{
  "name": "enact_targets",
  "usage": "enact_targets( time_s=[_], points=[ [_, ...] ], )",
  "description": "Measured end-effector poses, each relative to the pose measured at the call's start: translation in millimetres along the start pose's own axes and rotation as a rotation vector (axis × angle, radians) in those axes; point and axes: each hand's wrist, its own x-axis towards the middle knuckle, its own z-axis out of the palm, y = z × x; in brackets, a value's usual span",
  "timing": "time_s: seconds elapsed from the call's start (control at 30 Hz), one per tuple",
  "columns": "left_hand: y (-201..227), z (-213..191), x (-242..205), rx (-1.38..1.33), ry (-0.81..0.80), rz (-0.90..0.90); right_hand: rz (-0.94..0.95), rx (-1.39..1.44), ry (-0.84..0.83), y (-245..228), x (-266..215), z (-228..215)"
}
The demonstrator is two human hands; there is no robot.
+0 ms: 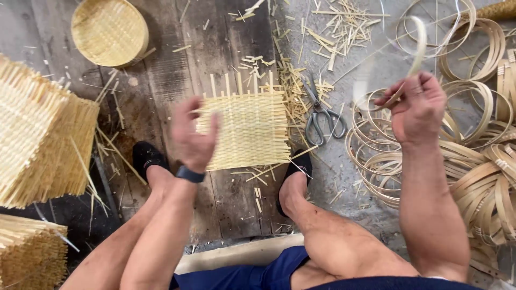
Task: Weaving and assembling circular bamboo basket bases using wooden molds, rings, and pre-woven bamboo sheets.
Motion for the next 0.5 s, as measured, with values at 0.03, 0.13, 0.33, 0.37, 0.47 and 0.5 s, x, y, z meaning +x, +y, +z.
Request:
enact_targets(
  time_s=[0.03, 0.13, 0.33, 0.37, 0.47, 0.5],
  points=[
    [38, 6, 12, 0.006, 0.008, 0.005, -0.007, 0.008, -0.004, -20, -4, 8],
    [125, 17, 35, -0.045, -0.07, 0.535, 0.094, 0.745, -0.343, -77, -15, 30],
    [108, 0, 53, -0.589, -0.043, -0.032, 0.309, 0.684, -0.692, -137, -14, 62],
    [97, -2, 50, -0.988, -0.217, -0.297, 0.305, 0.527, -0.698, -143, -10, 69],
    [85, -15, 43, -1.461, -0.421, -0.681, 0.356, 0.226, -0.652, -151, -7, 90],
    [83, -19, 42, -1.533, -0.444, -0.813, 0.417, 0.082, -0.594, -151, -7, 99]
  ],
)
